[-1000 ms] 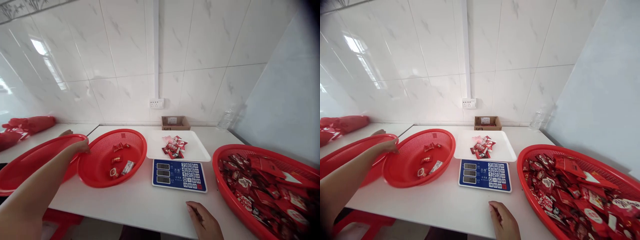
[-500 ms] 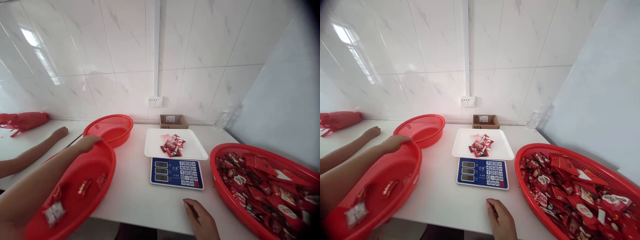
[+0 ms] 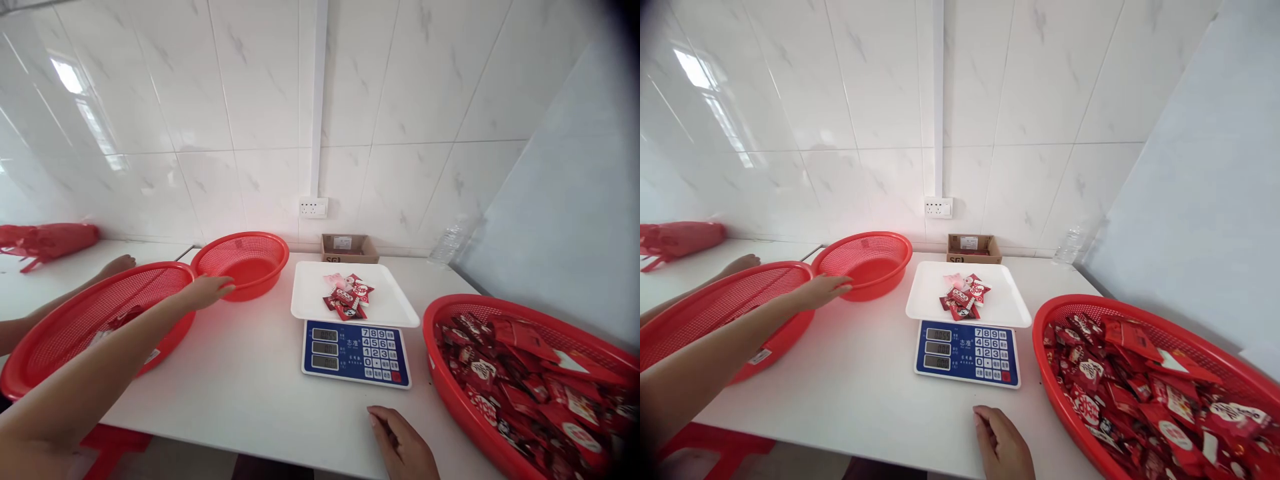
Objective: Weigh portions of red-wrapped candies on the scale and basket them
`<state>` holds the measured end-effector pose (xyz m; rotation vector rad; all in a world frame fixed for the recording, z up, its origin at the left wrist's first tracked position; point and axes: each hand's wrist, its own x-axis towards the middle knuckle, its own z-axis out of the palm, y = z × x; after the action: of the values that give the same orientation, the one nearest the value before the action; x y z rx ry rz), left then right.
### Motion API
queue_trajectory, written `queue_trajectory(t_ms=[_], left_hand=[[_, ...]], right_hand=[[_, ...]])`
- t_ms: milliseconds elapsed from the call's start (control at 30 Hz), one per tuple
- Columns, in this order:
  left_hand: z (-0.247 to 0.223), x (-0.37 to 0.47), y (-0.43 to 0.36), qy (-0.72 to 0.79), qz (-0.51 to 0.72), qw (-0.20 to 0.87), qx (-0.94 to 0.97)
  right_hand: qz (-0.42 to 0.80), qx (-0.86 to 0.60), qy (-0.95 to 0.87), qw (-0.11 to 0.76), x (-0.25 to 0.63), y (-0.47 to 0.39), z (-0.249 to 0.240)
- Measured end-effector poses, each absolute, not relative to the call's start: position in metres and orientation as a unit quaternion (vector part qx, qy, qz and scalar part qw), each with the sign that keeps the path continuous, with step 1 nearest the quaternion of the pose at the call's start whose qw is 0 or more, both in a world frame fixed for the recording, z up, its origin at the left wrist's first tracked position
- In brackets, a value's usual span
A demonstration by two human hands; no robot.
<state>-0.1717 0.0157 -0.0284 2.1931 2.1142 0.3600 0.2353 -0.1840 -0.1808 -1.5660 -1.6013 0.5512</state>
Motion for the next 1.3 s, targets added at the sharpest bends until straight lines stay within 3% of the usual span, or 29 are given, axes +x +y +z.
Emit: queue_trajectory(t_ms=[267,467,700,1000,1133,1300], left_hand=[[-0.043,-0.122,0.025,0.596,0.031,0.112,0.794],[-0.036,-0.052,0.024,0.502,0.100,0.028,0.859],[-0.054,0.066,0.010,0.318,0.108,0.063,0.940],[-0.055,0.094,0.029,0.399,0.172,0.097,0.896],[-0.047,0.081,0.040,0.484,0.234,0.103,0.837],[-0.028,0.034,0.063,0.577,0.282,0.072,0.763]], right_hand=[[0.214,-0.624,-0.641,0.392,0.236,-0.185,-0.183],[0.209,-0.622,-0.636,0.405,0.233,-0.185,-0.180],[0.200,-0.626,-0.643,0.394,0.234,-0.184,-0.183],[0.187,-0.622,-0.629,0.427,0.231,-0.184,-0.189],[0.177,-0.630,-0.601,0.459,0.226,-0.185,-0.191],[0.198,-0.616,-0.630,0.430,0.231,-0.183,-0.188]])
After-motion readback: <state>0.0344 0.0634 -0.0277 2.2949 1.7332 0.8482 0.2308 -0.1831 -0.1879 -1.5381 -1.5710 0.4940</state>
